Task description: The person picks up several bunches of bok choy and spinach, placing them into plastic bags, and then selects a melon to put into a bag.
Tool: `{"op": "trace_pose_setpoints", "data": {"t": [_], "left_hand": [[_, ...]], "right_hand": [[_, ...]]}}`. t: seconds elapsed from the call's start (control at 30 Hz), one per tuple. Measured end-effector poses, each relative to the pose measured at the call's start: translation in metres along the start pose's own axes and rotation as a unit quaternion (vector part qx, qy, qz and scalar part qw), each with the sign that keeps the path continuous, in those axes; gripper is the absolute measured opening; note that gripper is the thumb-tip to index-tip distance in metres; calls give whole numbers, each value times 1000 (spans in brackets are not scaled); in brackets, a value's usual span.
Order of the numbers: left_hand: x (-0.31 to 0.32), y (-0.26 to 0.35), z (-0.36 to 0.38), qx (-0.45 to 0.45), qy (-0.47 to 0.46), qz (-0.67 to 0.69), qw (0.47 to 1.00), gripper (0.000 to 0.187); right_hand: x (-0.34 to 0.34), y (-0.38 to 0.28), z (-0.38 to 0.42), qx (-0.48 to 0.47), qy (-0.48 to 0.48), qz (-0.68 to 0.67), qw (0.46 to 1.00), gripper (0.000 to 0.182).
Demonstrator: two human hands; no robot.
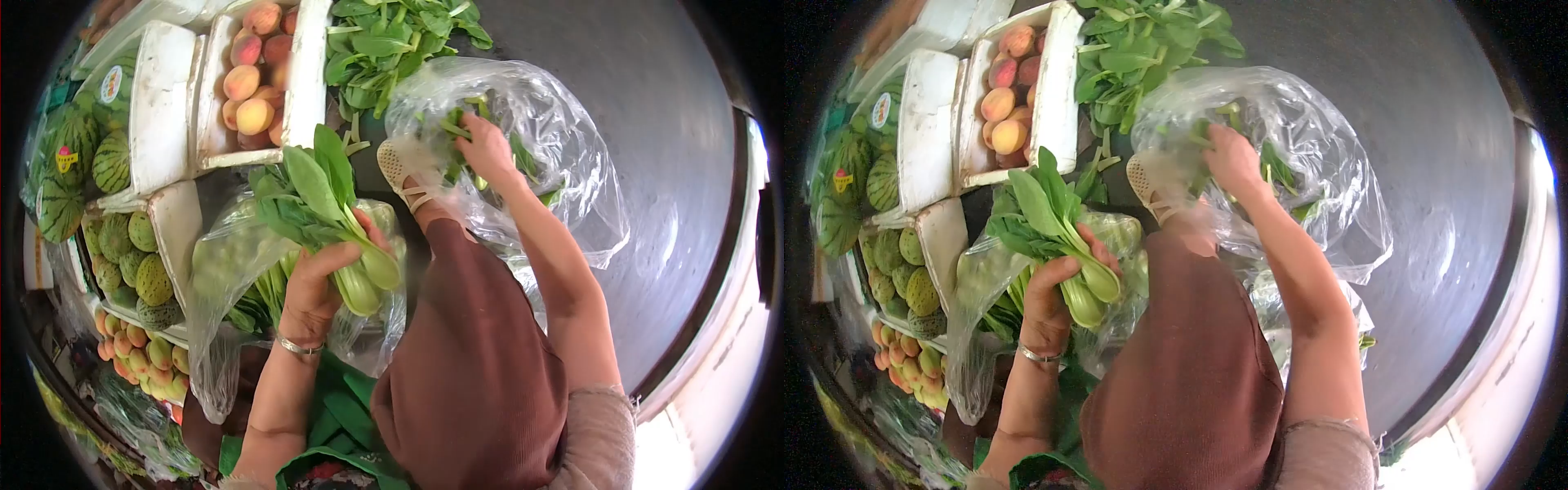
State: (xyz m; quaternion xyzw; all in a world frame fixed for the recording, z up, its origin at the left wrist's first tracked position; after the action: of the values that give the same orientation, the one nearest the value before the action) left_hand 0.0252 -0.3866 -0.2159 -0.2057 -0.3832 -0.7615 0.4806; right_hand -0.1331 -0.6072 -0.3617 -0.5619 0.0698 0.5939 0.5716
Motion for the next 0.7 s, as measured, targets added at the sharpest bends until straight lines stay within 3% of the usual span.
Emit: {"op": "trace_pose_setpoints", "data": {"t": [0.1, 0.13, 0.17, 0.2, 0.3, 0.37, 0.43, 0.5, 0.57, 0.63, 0.7], "left_hand": [[-1, 9, 0, 14, -5, -47, 999, 41], [0, 13, 2, 12, -9, -80, 997, 46], [9, 20, 6, 25, -22, -100, 994, 43], [15, 25, 10, 38, -27, -116, 992, 40], [26, 38, 27, 82, -15, -154, 985, 34], [34, 43, 43, 103, 2, -174, 979, 31], [39, 53, 59, 145, 18, -214, 966, 30], [47, 66, 81, 173, 31, -223, 959, 34], [67, 83, 108, 213, 5, -314, 925, 41], [70, 91, 128, 280, -19, -320, 905, 44], [69, 100, 153, 303, 68, -436, 845, 40]], "right_hand": [[-17, 13, 17, 75, 13, -18, 997, 38], [-26, 10, 27, 46, 47, 21, 998, 44], [-35, 4, 35, 57, 19, 29, 998, 49], [-44, -5, 44, 53, 22, 126, 990, 53], [-80, -52, 59, 9, 38, 126, 991, 54], [-92, -77, 66, -13, -65, -121, 990, 51], [-116, -136, 76, -72, -110, -130, 983, 47], [-123, -205, 97, -158, -294, -296, 895, 47], [-138, -270, 120, -205, -344, -288, 870, 49], [-135, -324, 140, -249, -384, -279, 844, 51], [-129, -364, 159, -225, -435, -314, 814, 47]]}}
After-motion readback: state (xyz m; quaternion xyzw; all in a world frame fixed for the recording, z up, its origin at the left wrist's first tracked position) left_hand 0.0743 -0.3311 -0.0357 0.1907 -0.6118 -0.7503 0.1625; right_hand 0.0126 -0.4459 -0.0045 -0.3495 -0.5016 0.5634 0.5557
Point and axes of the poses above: each hand's wrist, its own z-axis away from the middle knuckle, its own x-axis out of the palm, y = z × x, the point moved 5 cm from there along -z, towards the middle knuckle, and after that the axes turned 5 degrees about -y, right-handed, at the moved point
